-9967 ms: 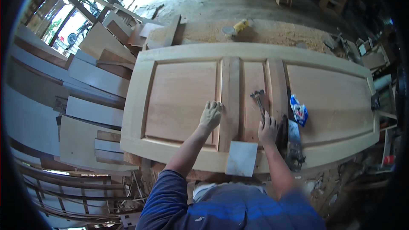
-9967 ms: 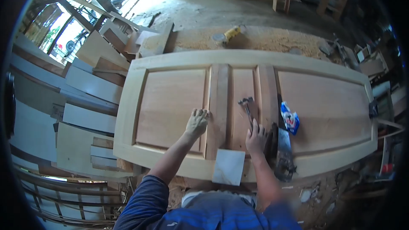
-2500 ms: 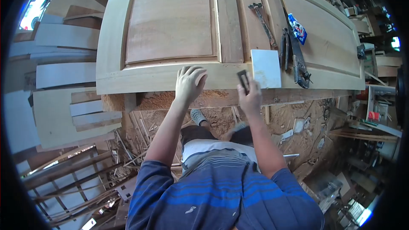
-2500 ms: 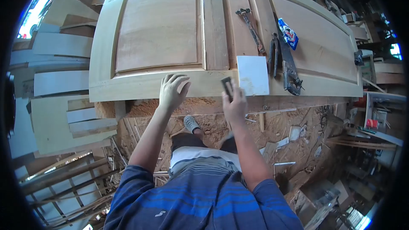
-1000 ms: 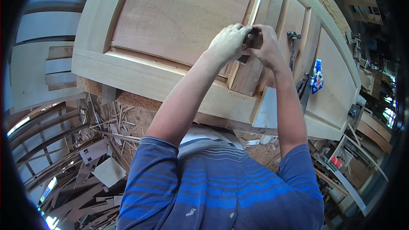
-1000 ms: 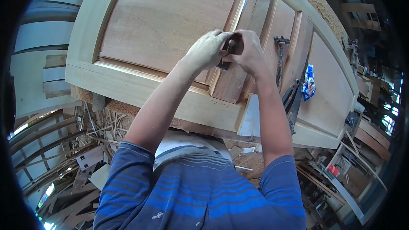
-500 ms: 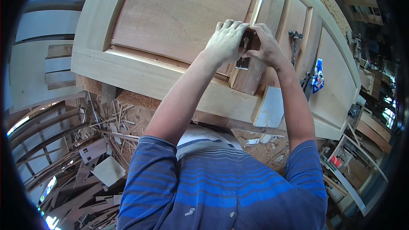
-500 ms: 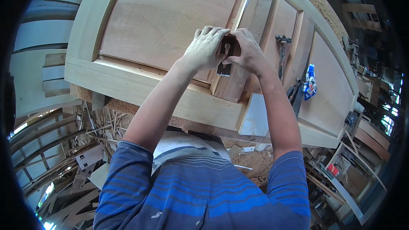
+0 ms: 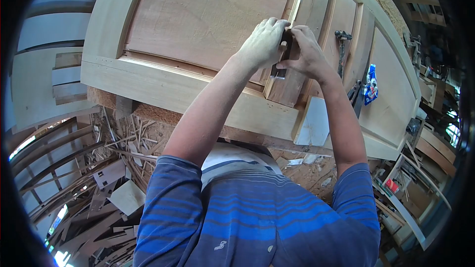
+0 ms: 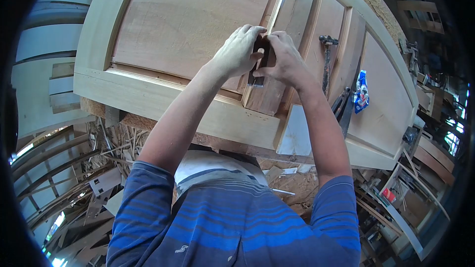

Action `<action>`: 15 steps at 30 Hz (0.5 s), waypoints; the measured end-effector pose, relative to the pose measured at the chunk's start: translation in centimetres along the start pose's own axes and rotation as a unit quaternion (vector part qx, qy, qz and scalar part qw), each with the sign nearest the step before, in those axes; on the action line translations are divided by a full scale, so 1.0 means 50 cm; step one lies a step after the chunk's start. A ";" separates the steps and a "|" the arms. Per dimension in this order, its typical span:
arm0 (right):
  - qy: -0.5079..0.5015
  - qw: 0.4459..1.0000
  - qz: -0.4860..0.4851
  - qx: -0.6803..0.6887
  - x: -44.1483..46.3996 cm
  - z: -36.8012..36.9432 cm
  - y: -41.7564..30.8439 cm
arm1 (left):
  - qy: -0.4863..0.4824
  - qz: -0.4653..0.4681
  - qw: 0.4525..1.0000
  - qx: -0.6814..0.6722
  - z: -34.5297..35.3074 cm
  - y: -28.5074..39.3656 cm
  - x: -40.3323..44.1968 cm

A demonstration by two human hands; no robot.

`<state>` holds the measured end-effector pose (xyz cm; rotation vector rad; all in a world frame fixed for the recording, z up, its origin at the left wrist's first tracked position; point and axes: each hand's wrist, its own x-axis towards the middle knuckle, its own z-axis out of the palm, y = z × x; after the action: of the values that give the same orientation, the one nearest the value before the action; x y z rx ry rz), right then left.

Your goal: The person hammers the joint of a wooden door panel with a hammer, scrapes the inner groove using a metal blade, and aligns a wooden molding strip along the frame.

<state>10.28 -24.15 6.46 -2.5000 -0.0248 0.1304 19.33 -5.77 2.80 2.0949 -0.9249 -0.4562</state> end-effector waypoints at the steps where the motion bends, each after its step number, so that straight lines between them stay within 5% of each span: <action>1: -0.001 1.000 0.001 0.000 0.007 -0.003 0.005 | 0.005 0.006 1.000 -0.005 -0.004 -0.001 0.008; 10: -0.028 1.000 -0.003 0.007 0.024 0.005 -0.004 | -0.056 -0.107 0.990 -0.069 -0.040 0.017 0.002; 15: -0.014 1.000 -0.020 -0.005 -0.003 0.015 -0.001 | 0.000 -0.076 0.992 -0.103 -0.002 0.006 -0.031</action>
<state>10.04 -23.67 5.91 -2.5058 -0.0864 0.1493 18.25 -4.68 3.11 1.9814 -0.6901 -0.6049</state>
